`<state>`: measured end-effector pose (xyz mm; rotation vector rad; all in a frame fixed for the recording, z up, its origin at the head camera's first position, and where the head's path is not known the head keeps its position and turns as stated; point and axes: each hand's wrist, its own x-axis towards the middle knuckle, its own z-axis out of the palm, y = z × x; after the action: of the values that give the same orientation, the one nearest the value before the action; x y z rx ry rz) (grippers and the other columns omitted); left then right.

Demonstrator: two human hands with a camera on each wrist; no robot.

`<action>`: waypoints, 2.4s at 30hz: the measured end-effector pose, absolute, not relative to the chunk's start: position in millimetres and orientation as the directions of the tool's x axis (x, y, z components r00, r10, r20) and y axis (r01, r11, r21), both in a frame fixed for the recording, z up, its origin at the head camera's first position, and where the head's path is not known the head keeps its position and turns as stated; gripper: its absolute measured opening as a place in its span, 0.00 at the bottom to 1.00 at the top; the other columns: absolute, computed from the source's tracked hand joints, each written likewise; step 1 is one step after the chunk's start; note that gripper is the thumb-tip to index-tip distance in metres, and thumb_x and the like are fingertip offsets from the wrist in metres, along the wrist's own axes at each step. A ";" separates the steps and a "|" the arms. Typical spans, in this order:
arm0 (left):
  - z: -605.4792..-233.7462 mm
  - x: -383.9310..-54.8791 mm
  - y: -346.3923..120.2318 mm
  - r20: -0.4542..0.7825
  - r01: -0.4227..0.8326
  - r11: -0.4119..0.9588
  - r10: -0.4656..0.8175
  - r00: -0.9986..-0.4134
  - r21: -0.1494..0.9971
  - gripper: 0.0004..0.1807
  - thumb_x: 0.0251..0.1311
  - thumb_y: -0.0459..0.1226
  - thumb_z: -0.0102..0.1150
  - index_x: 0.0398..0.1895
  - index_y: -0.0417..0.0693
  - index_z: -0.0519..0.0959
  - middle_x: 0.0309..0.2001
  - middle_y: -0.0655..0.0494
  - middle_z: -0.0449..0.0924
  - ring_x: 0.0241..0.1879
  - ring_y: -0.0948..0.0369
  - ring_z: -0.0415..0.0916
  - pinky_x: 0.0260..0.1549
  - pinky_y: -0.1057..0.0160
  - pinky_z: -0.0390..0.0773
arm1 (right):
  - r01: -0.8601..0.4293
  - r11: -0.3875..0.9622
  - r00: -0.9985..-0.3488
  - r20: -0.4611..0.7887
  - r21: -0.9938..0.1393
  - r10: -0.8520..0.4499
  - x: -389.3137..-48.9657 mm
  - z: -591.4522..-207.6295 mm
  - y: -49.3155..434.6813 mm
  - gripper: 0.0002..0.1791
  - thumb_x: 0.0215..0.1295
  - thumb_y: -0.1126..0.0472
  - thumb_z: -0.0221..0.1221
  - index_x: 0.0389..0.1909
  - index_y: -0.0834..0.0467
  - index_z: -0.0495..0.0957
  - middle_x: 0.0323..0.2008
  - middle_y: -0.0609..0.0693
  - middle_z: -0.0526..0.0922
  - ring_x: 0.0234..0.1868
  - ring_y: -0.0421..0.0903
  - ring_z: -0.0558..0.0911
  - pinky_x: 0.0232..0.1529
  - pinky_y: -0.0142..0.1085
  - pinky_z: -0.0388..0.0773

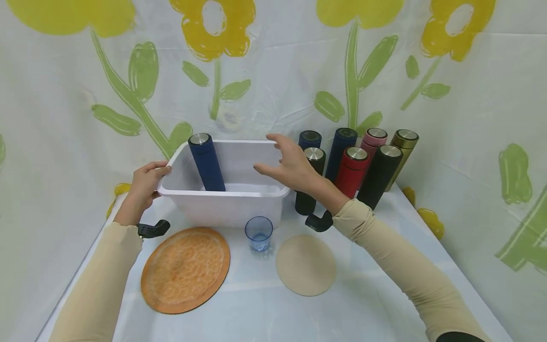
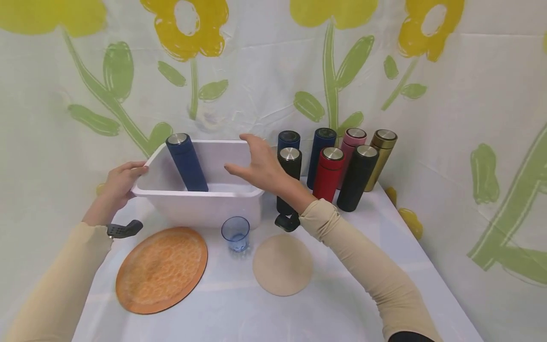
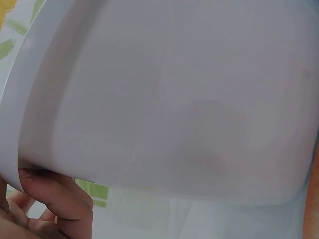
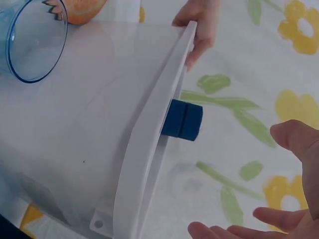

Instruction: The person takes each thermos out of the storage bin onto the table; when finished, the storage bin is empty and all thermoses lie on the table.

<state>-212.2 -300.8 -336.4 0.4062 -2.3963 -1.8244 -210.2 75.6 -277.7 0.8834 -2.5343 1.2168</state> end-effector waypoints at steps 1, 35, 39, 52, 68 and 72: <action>-335.9 -212.1 -300.5 -0.080 -0.148 0.242 -0.272 -0.959 0.959 0.26 0.72 0.46 0.53 0.68 0.44 0.69 0.60 0.48 0.67 0.41 0.61 0.75 0.30 0.67 0.82 | -0.588 0.492 -0.805 0.406 -0.642 -0.432 -212.2 -277.7 73.7 0.43 0.60 0.51 0.69 0.72 0.63 0.62 0.69 0.57 0.67 0.67 0.54 0.70 0.58 0.47 0.76; -331.7 -214.2 -295.7 -0.088 -0.162 0.270 -0.268 -0.960 0.949 0.29 0.73 0.46 0.51 0.71 0.42 0.66 0.66 0.42 0.64 0.40 0.62 0.75 0.31 0.67 0.82 | -0.568 0.605 -0.817 0.290 -0.558 -0.499 -253.9 -265.0 1.2 0.45 0.62 0.46 0.67 0.73 0.61 0.60 0.70 0.55 0.66 0.70 0.51 0.66 0.66 0.42 0.66; -332.7 -214.2 -296.4 -0.095 -0.169 0.276 -0.262 -0.960 0.946 0.29 0.73 0.47 0.51 0.71 0.42 0.66 0.67 0.41 0.63 0.41 0.61 0.75 0.32 0.66 0.82 | -0.564 0.602 -0.816 0.274 -0.565 -0.508 -258.6 -264.5 -6.1 0.45 0.63 0.45 0.67 0.73 0.61 0.59 0.70 0.56 0.66 0.70 0.51 0.66 0.66 0.42 0.66; -335.2 -216.2 -298.6 -0.110 -0.181 0.269 -0.259 -0.960 0.946 0.30 0.73 0.47 0.51 0.72 0.43 0.65 0.68 0.40 0.62 0.45 0.56 0.74 0.32 0.66 0.82 | -0.534 0.634 -0.834 0.227 -0.560 -0.502 -275.3 -259.6 -31.1 0.45 0.64 0.43 0.65 0.73 0.61 0.59 0.70 0.54 0.66 0.70 0.49 0.65 0.66 0.38 0.64; -334.3 -210.0 -299.3 -0.109 -0.180 0.263 -0.261 -0.959 0.948 0.29 0.73 0.47 0.51 0.71 0.42 0.66 0.68 0.41 0.63 0.44 0.58 0.74 0.32 0.66 0.82 | -0.530 0.677 -0.840 0.205 -0.511 -0.503 -290.8 -263.5 -55.9 0.45 0.64 0.42 0.65 0.73 0.62 0.59 0.70 0.56 0.67 0.69 0.50 0.67 0.65 0.39 0.66; -333.0 -208.6 -297.7 -0.107 -0.177 0.260 -0.262 -0.959 0.949 0.28 0.73 0.46 0.51 0.70 0.42 0.66 0.68 0.40 0.62 0.45 0.57 0.74 0.32 0.67 0.82 | -0.530 0.687 -0.839 0.190 -0.497 -0.510 -294.6 -265.9 -62.7 0.46 0.64 0.42 0.65 0.73 0.63 0.58 0.69 0.56 0.67 0.68 0.50 0.68 0.64 0.39 0.67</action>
<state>-208.6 -297.7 -333.0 0.4258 -2.4361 -1.8188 -294.6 -62.7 -265.9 0.8790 -2.8521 0.8582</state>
